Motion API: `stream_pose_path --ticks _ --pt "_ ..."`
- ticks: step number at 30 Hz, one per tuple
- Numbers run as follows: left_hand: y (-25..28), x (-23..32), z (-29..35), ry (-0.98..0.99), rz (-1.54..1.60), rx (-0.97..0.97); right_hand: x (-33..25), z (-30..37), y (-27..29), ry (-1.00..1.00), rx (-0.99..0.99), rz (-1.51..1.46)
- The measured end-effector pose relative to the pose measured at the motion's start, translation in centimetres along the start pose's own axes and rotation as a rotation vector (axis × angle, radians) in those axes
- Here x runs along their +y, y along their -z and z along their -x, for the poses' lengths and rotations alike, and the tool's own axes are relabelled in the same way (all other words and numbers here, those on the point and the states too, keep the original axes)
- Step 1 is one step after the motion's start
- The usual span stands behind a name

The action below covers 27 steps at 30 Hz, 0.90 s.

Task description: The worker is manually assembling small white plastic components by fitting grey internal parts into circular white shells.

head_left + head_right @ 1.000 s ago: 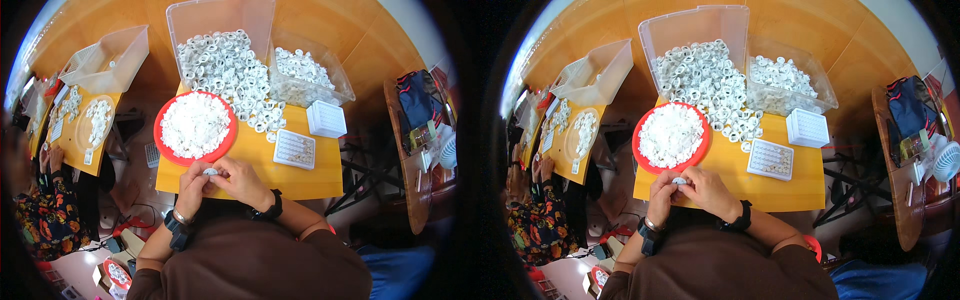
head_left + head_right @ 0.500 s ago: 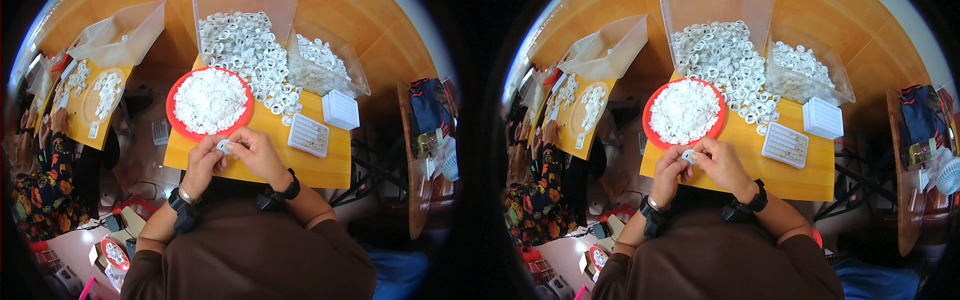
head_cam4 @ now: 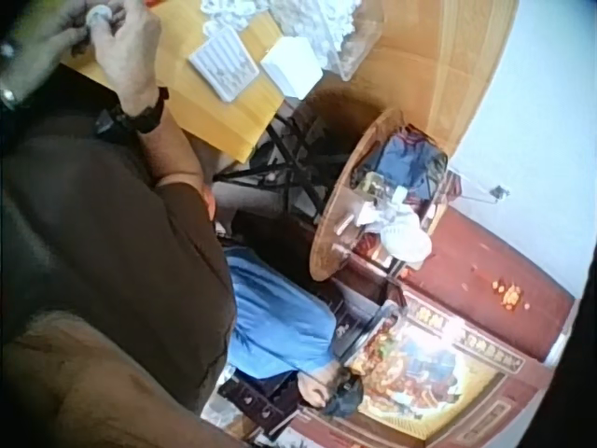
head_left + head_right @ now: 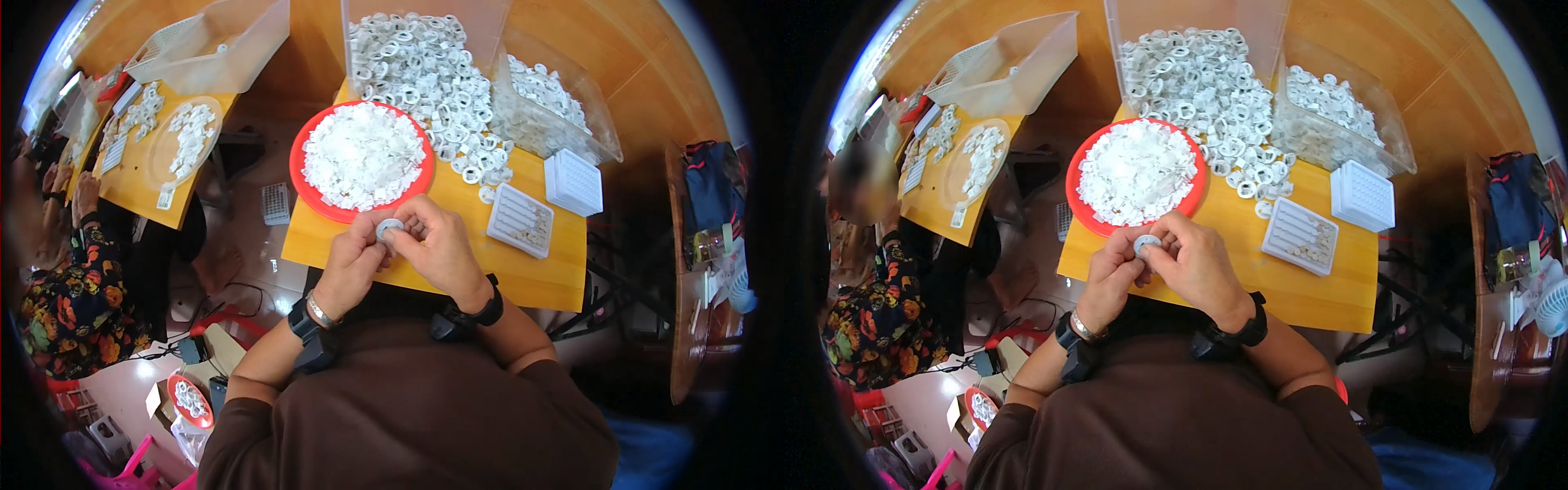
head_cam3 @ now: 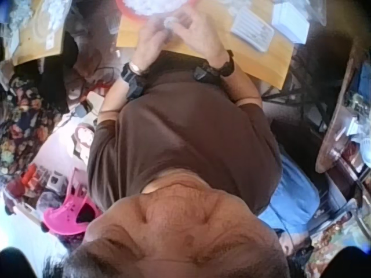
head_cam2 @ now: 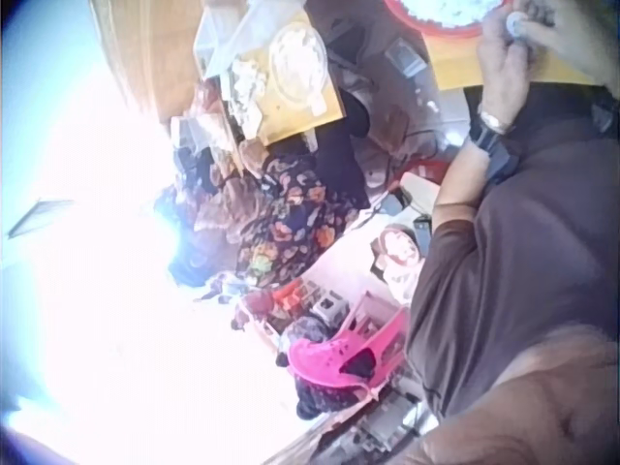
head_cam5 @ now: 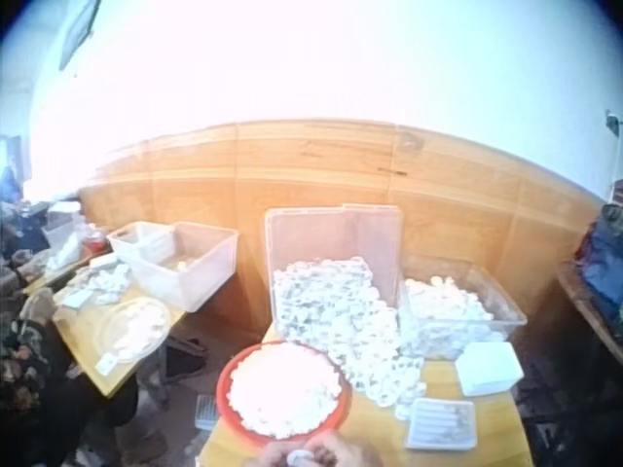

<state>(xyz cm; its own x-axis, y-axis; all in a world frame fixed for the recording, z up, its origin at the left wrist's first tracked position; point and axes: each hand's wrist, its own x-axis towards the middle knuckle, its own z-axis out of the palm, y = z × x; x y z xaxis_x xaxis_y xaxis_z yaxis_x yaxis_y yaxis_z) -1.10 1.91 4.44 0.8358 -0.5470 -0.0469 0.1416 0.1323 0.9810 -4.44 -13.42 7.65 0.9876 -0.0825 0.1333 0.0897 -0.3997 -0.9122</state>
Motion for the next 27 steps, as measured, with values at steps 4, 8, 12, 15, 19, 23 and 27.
stream_pose_path --ticks 4,8,12,15,19,23,27 --pt "-0.1 -0.5 0.0 0.006 -0.049 -0.008 1.1 0.1 -0.7 0.036 0.077 -0.037" --pt "-0.7 -0.5 -0.2 -0.005 0.017 -0.026 1.1 0.4 -0.7 0.031 0.103 -0.108" --pt "0.0 0.1 0.4 0.019 -0.018 -0.051 1.9 0.6 -0.5 -0.036 0.006 -0.258" --pt "0.0 -0.2 0.8 0.065 0.001 -0.036 1.9 0.9 -0.2 -0.084 -0.036 -0.251" --pt "0.1 -0.2 0.8 -0.092 -0.175 -0.013 1.4 1.5 -0.8 -0.091 0.041 -0.287" --pt "0.2 0.1 0.9 -0.269 -0.361 0.021 1.3 1.9 -0.8 0.008 0.050 -0.200" --pt "0.2 0.3 1.4 -0.296 -0.440 0.038 0.6 2.1 -0.8 0.042 0.029 -0.138"
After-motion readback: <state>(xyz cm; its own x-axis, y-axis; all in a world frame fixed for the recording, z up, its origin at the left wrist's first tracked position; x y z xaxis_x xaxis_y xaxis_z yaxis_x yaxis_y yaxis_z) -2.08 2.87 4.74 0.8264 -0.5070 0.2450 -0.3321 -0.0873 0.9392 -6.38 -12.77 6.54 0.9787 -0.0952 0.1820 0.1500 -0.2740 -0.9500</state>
